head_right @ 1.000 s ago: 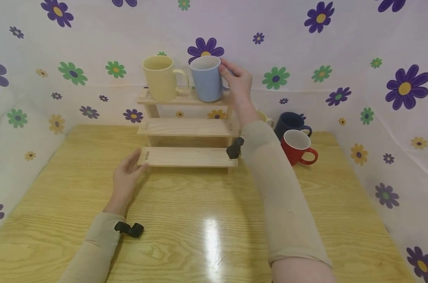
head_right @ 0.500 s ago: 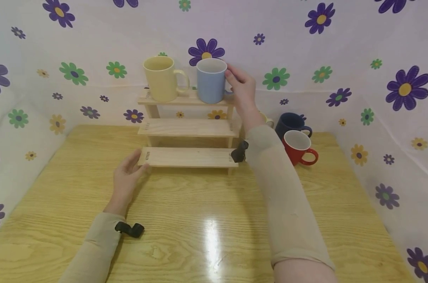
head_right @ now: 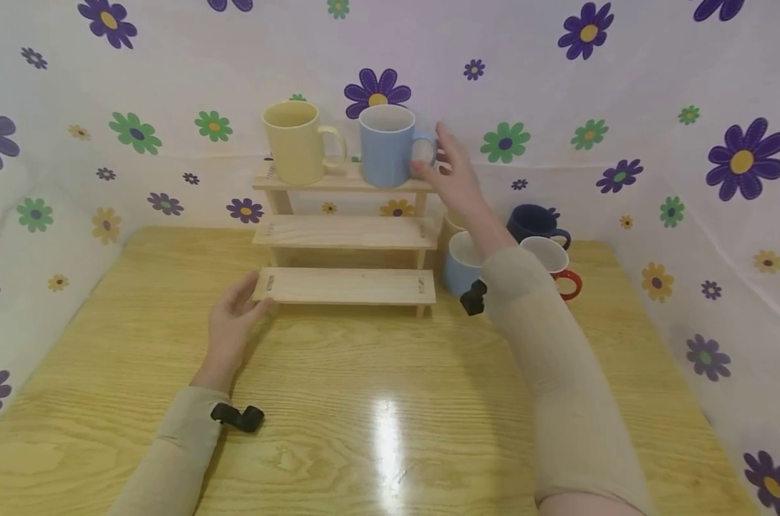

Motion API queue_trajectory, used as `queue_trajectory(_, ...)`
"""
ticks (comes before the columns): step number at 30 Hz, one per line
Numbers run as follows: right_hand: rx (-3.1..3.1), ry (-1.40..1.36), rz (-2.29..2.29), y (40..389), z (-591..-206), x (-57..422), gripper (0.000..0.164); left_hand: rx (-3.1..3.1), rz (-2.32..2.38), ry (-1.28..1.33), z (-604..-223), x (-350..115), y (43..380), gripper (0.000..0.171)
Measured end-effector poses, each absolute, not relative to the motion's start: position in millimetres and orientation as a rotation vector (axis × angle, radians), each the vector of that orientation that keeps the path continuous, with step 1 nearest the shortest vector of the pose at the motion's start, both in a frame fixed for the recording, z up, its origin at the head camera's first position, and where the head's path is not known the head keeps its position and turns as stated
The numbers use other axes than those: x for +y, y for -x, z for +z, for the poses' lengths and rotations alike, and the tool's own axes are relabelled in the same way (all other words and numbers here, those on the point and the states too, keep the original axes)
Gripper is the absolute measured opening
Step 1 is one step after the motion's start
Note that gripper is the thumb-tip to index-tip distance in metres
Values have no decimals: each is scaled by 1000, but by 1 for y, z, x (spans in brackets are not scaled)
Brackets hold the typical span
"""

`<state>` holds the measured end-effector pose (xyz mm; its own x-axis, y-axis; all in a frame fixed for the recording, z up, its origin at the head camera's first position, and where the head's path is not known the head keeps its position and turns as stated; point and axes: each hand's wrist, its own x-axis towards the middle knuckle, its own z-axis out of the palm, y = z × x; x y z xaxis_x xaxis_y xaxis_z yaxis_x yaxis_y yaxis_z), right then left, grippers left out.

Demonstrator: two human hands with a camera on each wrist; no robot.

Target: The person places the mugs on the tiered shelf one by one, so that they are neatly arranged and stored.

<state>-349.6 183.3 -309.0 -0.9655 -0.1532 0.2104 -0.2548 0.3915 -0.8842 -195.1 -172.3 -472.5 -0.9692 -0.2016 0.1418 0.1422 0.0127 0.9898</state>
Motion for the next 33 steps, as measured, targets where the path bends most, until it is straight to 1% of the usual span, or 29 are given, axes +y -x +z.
queue_trajectory(8, -2595, -478, 1635, 326, -334, 212, 74, -2055, -2037, -76, -473, -173, 195, 58)
queue_trajectory(18, -2685, -468, 1412, 291, -355, 241, 67, -2074, -2015, -87, -472, -173, 195, 59)
queue_trajectory(25, -2698, -542, 1272, 271, -366, 268, 64, -2071, -2042, -98, -471, -172, 195, 58)
queue_trajectory(31, -2752, -483, 1078, 256, -368, 294, 64, -2065, -2080, -97, -455, -168, 187, 58)
queue_trajectory(33, -2773, -437, 1029, 251, -369, 303, 65, -2065, -2075, -94, -455, -168, 187, 57)
